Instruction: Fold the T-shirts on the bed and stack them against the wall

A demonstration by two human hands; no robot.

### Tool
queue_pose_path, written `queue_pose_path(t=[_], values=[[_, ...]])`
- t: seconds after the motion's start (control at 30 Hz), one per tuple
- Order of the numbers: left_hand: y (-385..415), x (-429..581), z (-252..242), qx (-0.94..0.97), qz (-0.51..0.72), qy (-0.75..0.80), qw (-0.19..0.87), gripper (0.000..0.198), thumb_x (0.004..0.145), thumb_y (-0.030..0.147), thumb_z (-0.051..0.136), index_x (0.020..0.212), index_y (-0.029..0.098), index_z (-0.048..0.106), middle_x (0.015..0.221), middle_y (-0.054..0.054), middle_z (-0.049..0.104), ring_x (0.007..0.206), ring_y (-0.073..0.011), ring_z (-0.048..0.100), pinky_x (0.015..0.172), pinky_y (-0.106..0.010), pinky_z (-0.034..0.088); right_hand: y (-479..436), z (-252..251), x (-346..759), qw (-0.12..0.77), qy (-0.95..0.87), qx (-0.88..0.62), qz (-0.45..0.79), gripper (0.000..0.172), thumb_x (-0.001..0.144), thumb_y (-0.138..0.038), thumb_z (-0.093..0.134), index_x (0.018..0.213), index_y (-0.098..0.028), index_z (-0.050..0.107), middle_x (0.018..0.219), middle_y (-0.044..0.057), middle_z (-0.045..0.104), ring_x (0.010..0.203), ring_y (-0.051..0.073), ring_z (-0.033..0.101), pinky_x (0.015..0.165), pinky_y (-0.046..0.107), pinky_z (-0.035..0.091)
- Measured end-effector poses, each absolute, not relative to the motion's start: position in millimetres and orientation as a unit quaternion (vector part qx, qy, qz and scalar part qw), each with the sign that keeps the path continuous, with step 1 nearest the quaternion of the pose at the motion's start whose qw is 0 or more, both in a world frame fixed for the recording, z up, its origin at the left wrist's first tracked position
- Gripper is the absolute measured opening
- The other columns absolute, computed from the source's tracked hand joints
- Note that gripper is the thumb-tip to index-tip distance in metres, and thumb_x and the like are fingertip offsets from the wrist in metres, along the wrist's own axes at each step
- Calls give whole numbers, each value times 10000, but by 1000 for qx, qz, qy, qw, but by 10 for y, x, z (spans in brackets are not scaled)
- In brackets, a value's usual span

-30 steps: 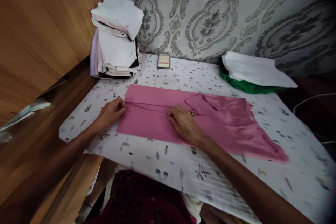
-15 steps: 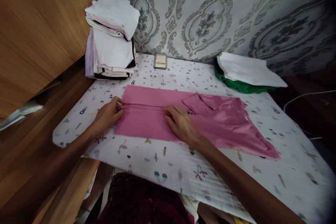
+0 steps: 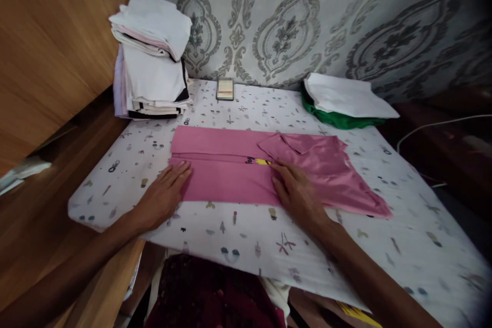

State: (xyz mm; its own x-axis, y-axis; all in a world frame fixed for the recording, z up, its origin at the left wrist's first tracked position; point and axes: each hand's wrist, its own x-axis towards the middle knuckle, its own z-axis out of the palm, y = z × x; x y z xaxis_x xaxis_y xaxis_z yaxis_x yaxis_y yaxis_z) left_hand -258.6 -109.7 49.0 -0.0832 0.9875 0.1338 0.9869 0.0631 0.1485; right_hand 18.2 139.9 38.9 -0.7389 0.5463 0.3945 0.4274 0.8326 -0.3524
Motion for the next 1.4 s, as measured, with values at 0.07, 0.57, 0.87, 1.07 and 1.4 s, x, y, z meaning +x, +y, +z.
queue_pose_path(t=[0.07,0.57,0.87,1.07,1.4], values=[[-1169,-2609,464,674,78,735,-19,656,862,73,322,1514,136,332,1613,-134,378,1497,-212,338,1225,-455,301,1396,379,212,244,-923,-260,146,361,991,-338,439,1289,-211,599,1324,168,623,1224,324,595,1028,547,498],[-488,-2216,746,738,204,643,21,370,1007,283,347,1319,249,542,1310,-78,666,1197,-246,631,1035,-428,521,2182,641,751,204,-826,-520,72,390,912,-201,464,1259,-137,629,1213,174,617,952,273,665,846,406,534],[583,-1669,783,739,210,626,130,347,1020,331,355,1225,193,599,1225,-108,673,1111,-251,628,976,-444,512,2656,717,888,96,-781,-607,111,133,866,-238,584,947,-206,684,995,73,704,902,212,628,760,305,456],[760,-1631,599,746,225,623,68,233,987,283,409,1069,192,607,1072,-103,663,1005,-265,592,893,-432,507,2676,637,1014,148,-810,-553,126,59,820,-209,590,812,-207,649,941,55,668,844,190,586,732,293,428],[736,-1598,524,741,248,623,41,270,1010,317,375,1092,182,594,1042,-105,647,972,-270,567,875,-433,482,2633,592,983,184,-804,-558,92,120,888,-207,497,918,-220,613,996,89,709,893,244,604,754,340,436]])
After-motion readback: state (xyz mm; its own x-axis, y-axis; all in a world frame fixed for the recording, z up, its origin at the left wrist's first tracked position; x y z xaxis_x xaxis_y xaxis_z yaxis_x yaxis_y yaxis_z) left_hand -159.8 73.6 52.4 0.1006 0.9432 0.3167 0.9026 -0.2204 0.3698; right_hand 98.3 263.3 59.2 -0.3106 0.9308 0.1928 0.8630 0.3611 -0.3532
